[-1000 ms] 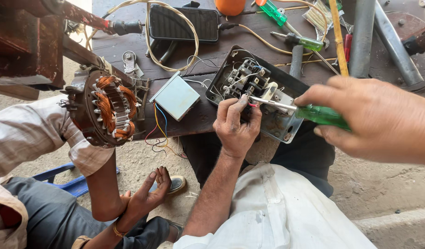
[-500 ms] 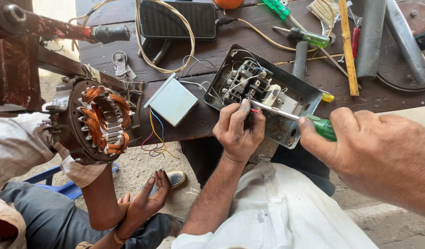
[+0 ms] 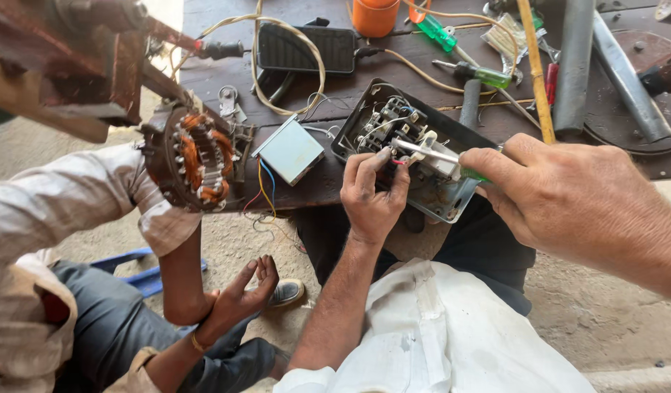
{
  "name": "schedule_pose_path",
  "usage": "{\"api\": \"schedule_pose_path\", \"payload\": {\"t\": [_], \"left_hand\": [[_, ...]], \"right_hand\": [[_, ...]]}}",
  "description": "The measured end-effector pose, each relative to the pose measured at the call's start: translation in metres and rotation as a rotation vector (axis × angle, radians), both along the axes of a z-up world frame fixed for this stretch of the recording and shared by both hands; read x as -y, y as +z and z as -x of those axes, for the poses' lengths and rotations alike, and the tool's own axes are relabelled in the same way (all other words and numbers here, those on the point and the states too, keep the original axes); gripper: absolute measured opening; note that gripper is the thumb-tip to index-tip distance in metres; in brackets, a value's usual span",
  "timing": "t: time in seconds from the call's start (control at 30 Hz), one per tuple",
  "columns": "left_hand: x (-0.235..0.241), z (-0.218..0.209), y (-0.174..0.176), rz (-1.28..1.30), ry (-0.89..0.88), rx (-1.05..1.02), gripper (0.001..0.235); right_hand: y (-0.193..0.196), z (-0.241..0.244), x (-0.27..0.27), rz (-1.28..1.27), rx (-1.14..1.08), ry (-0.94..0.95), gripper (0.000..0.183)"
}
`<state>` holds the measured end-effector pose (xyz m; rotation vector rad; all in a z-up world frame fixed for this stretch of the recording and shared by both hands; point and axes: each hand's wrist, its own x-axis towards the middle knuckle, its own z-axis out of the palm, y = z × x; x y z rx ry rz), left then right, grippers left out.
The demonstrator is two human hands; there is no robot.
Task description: The person uses a screwdriver to tighten connections on a small electrical box while another person holds a motor stator nearby. The person then picks up a coil of white wire and uses pliers to cut a length.
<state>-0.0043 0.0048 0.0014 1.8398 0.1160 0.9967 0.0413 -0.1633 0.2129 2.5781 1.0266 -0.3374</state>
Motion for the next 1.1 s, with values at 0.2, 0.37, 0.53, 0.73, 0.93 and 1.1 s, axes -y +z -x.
{"api": "schedule_pose_path", "payload": {"t": [0.2,0.37,0.53,0.73,0.93,1.1], "left_hand": [[-0.006,0.0,0.016,0.193,-0.129,-0.02,0.045],[-0.015,0.003,0.02,0.058,-0.139,-0.138,0.048],[-0.016,0.002,0.022,0.081,-0.19,-0.21,0.047],[-0.02,0.001,0.022,0.096,-0.228,-0.249,0.043],[-0.019,0.001,0.019,0.096,-0.207,-0.27,0.039],[-0.019,0.0,0.03,0.114,-0.235,-0.254,0.038]], "right_hand": [[-0.028,-0.002,0.02,-0.222,0.194,0.192,0.052],[-0.041,-0.007,0.029,-0.388,0.209,0.243,0.041],[-0.055,-0.026,0.032,-0.234,-0.167,-0.06,0.05],[-0.07,-0.039,0.046,-0.533,-0.185,0.096,0.048],[-0.079,-0.048,0.055,-0.417,0.123,0.476,0.043],[-0.071,-0.045,0.052,-0.433,0.219,0.528,0.042]]}}
